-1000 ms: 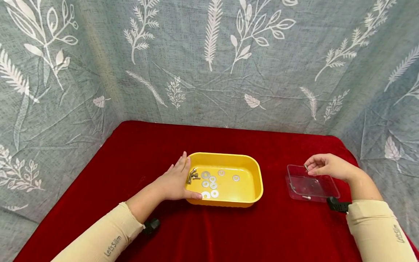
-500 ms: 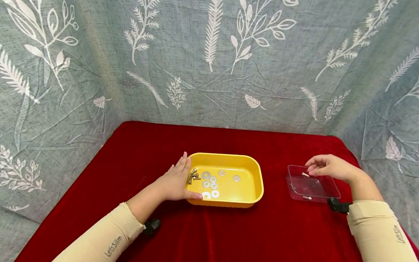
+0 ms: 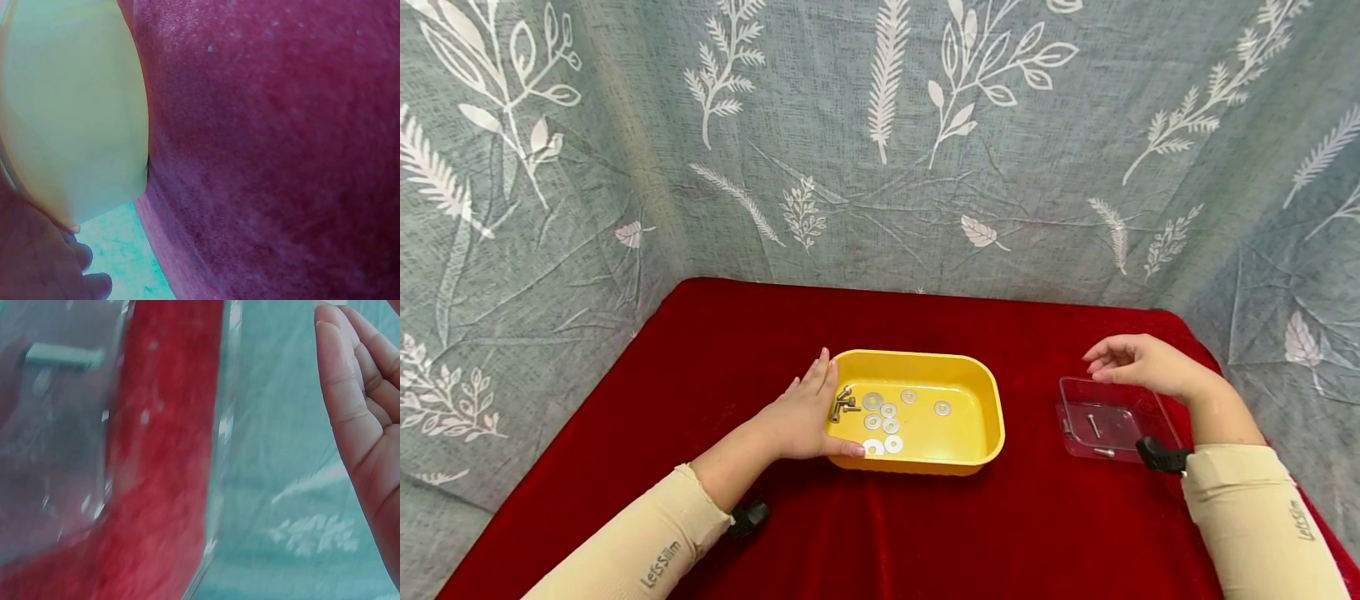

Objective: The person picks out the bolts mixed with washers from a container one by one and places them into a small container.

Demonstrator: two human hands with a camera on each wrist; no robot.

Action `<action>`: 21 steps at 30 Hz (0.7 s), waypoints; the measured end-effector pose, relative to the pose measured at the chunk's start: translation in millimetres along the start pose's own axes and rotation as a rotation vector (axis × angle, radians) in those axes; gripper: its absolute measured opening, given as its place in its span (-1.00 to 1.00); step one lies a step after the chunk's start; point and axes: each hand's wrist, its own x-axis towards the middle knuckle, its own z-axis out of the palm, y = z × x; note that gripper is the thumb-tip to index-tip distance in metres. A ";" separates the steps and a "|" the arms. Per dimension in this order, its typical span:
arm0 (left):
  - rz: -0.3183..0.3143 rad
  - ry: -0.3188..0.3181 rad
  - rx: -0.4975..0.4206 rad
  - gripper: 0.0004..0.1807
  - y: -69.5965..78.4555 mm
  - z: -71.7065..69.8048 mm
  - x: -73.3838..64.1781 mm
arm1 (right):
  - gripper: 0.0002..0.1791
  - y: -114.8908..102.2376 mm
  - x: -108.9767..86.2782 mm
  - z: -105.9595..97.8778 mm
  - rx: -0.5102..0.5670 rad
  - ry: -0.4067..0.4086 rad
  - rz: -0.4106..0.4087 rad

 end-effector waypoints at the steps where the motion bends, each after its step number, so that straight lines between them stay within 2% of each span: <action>1: -0.003 -0.002 0.001 0.42 0.3 -0.2 -0.2 | -0.69 -3.6 3.6 1.0 0.001 0.001 -0.007; 9: -0.004 -0.009 -0.001 0.43 0.5 0.2 -0.1 | -0.69 -36.1 41.4 16.8 0.017 -0.054 -0.029; 21: -0.008 -0.006 0.003 0.43 -1.3 -0.5 1.6 | -0.73 -85.1 88.7 44.0 0.021 -0.140 -0.135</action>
